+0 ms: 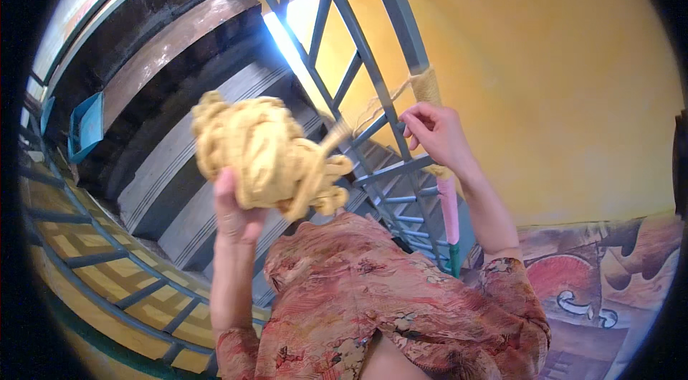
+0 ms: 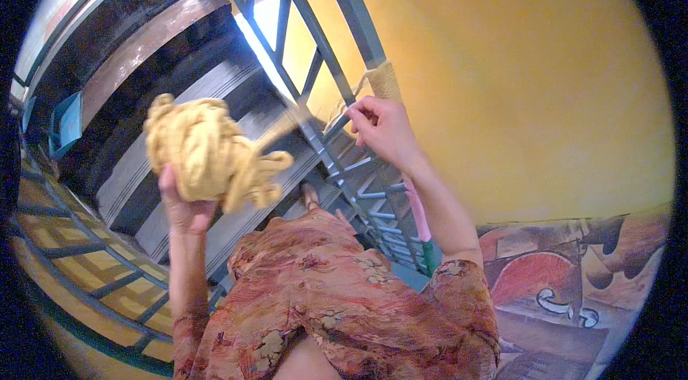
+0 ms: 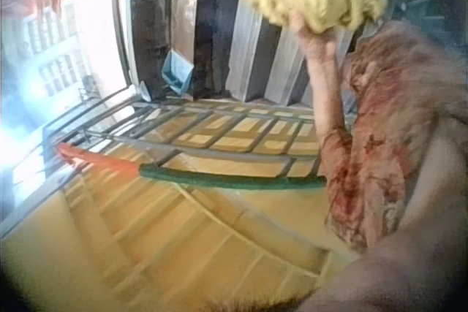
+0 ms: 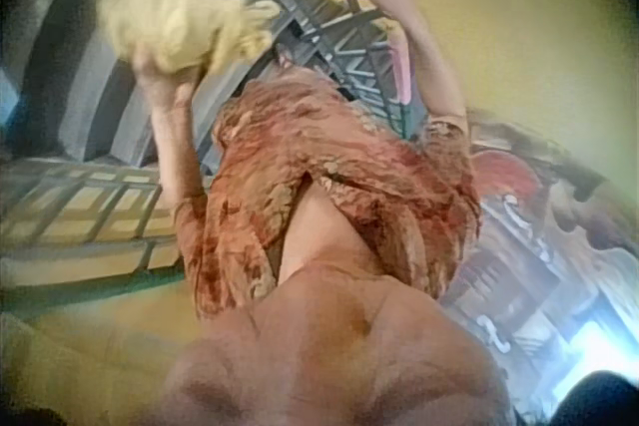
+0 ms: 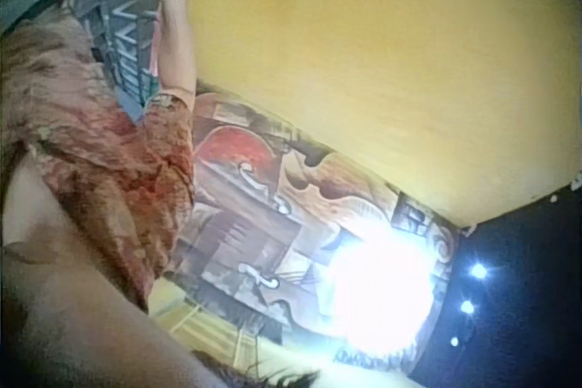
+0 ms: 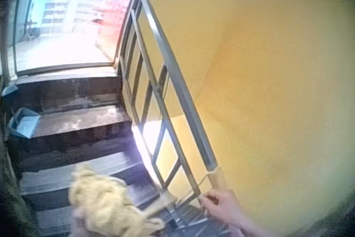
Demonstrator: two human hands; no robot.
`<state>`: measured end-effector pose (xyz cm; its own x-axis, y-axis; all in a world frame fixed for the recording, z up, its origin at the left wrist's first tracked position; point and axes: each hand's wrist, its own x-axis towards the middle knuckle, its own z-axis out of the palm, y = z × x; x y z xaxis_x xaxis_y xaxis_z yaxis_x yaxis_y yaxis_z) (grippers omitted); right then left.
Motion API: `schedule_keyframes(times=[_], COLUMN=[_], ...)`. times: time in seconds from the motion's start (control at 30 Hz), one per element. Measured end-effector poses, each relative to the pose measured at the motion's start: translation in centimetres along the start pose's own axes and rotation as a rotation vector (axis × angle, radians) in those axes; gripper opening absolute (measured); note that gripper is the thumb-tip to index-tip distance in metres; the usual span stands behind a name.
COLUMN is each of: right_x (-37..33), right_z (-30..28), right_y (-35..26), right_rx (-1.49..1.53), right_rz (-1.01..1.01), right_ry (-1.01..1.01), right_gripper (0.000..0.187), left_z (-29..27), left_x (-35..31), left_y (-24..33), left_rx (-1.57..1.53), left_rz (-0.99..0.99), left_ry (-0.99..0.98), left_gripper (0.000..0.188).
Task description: The person wraps a yellow rope around a metal stair railing by hand, looping it multiple times around a padded section.
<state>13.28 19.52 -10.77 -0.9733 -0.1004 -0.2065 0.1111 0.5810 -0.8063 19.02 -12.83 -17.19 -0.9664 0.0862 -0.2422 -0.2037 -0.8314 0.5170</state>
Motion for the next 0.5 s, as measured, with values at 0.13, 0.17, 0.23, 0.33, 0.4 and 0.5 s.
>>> schedule_keyframes(times=[0.13, 0.17, 0.23, 0.33, 0.4, 0.5], right_x=[-3.0, -3.4, -3.5, -4.0, -4.6, -4.3], right_z=[2.0, 3.0, 4.4, 5.0, 4.0, 2.2], right_y=[-1.0, -1.2, 0.0, 1.0, 0.7, -1.8], right_rx=[0.094, 0.221, 0.358, 0.151, -0.306, -0.515], right_rz=[-0.279, -0.318, -0.359, -0.494, -0.368, -0.422], right_ry=[0.279, 0.137, -0.116, -0.123, -0.257, -0.3], right_gripper=[0.037, 0.055, 0.088, 0.093, 0.074, 0.04], left_z=[3.6, 3.5, 4.0, 3.7, 3.5, 2.3], left_x=[0.8, 1.0, 1.5, 2.6, 3.1, 4.8], left_y=[-3.8, -4.9, -5.9, -6.6, -6.5, -6.4], left_rx=[-0.036, -0.044, -0.061, -0.063, -0.05, 0.182], left_rz=[-0.148, -0.15, -0.2, -0.23, -0.229, -0.229], left_ry=[-0.149, -0.141, -0.174, -0.168, -0.157, -0.071], left_gripper=[0.079, 0.08, 0.082, 0.081, 0.081, 0.076])
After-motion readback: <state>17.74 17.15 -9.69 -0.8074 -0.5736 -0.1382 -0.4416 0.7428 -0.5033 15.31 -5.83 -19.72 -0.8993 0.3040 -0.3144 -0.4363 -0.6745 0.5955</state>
